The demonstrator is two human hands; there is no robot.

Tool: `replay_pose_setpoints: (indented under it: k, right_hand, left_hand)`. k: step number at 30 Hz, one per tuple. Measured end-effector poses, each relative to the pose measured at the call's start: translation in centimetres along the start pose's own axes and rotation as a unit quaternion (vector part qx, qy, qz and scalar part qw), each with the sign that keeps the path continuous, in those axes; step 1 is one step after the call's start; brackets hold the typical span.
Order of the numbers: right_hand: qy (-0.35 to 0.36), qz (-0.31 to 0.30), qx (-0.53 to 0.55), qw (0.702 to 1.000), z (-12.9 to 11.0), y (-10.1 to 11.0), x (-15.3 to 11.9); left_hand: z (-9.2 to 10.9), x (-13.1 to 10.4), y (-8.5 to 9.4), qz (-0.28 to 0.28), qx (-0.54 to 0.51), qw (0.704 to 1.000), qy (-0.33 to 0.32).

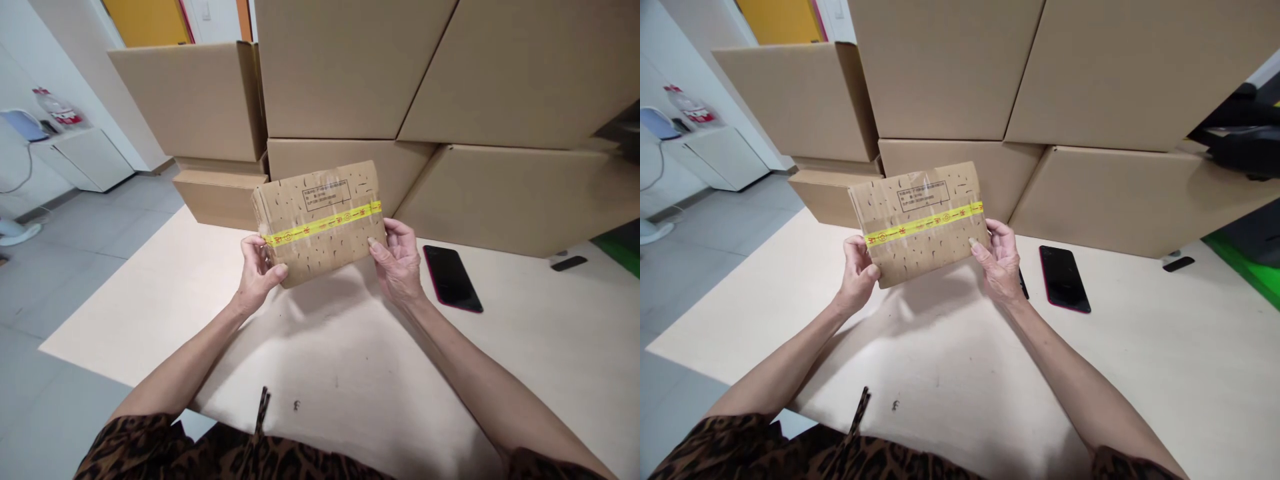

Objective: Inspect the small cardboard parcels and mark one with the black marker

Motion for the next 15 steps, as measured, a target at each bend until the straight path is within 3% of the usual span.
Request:
replay_pose_setpoints:
  k: [4, 7, 12, 15]
  right_hand:
    - [0.018, -0.023, -0.020, 0.999, 0.3, -0.1, -0.3]
    - [0.019, -0.041, -0.023, 0.999, 0.1, -0.2, -0.3]
    - [-0.004, -0.036, -0.014, 0.999, -1.0, -0.2, -0.1]
    - [-0.034, 0.002, 0.006, 0.999, -1.4, -0.1, -0.1]
  left_hand:
    - [0.4, 0.1, 0.6, 0.028, -0.028, 0.995, 0.094]
    - [0.5, 0.3, 0.5, -0.001, -0.040, 0.992, 0.122]
    - [0.1, 0.4, 0.0, -0.089, 0.023, 0.994, 0.060]
    - [-0.4, 0.4, 0.4, -0.089, 0.094, 0.992, 0.012]
Point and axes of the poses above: each hand's wrist, its own x-axis towards the middle knuckle, its own y-axis out of the back of the hand, z = x × y, the point moved 2 cm from there along x, towards the middle knuckle, and after that the axes turned 8 degrees about y, right-handed, at the moved point
